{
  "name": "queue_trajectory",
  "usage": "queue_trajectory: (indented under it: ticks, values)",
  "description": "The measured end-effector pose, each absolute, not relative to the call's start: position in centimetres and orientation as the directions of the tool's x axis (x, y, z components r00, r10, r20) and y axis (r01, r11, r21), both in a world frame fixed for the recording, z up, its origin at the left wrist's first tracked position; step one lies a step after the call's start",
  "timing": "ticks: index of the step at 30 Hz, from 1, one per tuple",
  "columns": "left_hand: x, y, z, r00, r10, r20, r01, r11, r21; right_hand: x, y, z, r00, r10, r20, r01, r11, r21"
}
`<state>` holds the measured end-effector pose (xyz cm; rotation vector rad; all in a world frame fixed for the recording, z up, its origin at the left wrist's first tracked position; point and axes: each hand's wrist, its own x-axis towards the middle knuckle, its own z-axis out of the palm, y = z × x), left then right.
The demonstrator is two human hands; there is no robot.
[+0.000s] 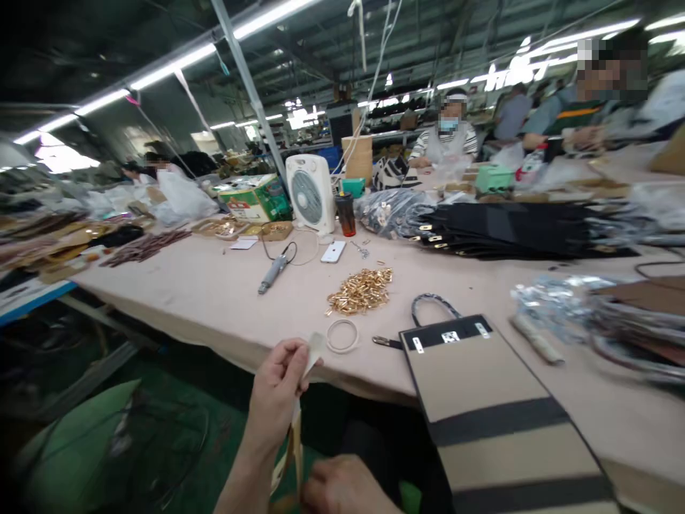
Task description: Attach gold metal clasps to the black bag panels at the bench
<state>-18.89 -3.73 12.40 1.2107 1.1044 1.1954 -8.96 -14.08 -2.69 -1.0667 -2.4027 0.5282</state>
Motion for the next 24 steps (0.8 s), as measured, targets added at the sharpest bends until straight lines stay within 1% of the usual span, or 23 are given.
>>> queue_trajectory:
  ticks: [1, 3, 5, 7, 9, 11, 12, 13, 14, 15, 18, 20, 24]
  values:
    - [-18.1, -3.9, 12.2, 0.162, 0.987, 0.017, 0.046, -0.025, 0.999, -8.2, -14.3, -2.3, -0.636, 0.742, 0.213, 0.539, 0.624, -0.566]
    - [-16.6, -4.2, 11.8, 0.307, 0.952, 0.015, 0.186, -0.075, 0.98, -5.7, -14.9, -0.6, -0.66, 0.73, 0.178, 0.428, 0.56, -0.709]
    - [-15.1, -4.5, 11.5, 0.404, 0.915, 0.023, 0.248, -0.134, 0.96, -2.5, -15.7, 1.7, -0.574, 0.799, 0.179, 0.368, 0.447, -0.815]
    - [-13.8, -4.8, 11.3, 0.476, 0.879, 0.032, 0.271, -0.181, 0.945, 1.2, -16.4, 3.9, -0.369, 0.906, 0.207, 0.385, 0.352, -0.853]
    - [-12.7, -5.1, 11.3, 0.541, 0.84, 0.038, 0.286, -0.227, 0.931, 5.1, -16.9, 5.5, -0.102, 0.955, 0.278, 0.445, 0.294, -0.846]
    - [-11.7, -5.3, 11.3, 0.604, 0.796, 0.032, 0.323, -0.281, 0.904, 8.7, -17.0, 6.8, 0.147, 0.916, 0.374, 0.508, 0.255, -0.823]
    - [-11.2, -5.4, 11.3, 0.633, 0.774, 0.027, 0.348, -0.315, 0.883, 10.1, -17.0, 7.4, 0.229, 0.882, 0.411, 0.537, 0.238, -0.809]
    - [-10.7, -5.5, 11.3, 0.658, 0.753, 0.026, 0.372, -0.355, 0.858, 11.3, -17.0, 8.1, 0.268, 0.861, 0.433, 0.563, 0.225, -0.796]
    - [-10.2, -5.7, 11.3, 0.68, 0.732, 0.031, 0.391, -0.398, 0.83, 12.2, -16.8, 8.7, 0.269, 0.858, 0.438, 0.584, 0.217, -0.783]
    - [-9.7, -5.8, 11.2, 0.701, 0.713, 0.039, 0.403, -0.44, 0.803, 12.8, -16.6, 9.4, 0.232, 0.876, 0.423, 0.6, 0.214, -0.771]
    - [-8.4, -6.2, 10.9, 0.742, 0.666, 0.075, 0.402, -0.532, 0.745, 13.1, -15.7, 10.8, 0.038, 0.947, 0.319, 0.615, 0.23, -0.754]
    - [-7.8, -6.3, 10.7, 0.753, 0.651, 0.093, 0.404, -0.57, 0.716, 12.8, -15.1, 11.1, -0.037, 0.959, 0.282, 0.613, 0.245, -0.751]
    - [-7.3, -6.5, 10.4, 0.768, 0.632, 0.1, 0.428, -0.624, 0.653, 12.8, -14.7, 10.6, -0.035, 0.968, 0.247, 0.61, 0.216, -0.762]
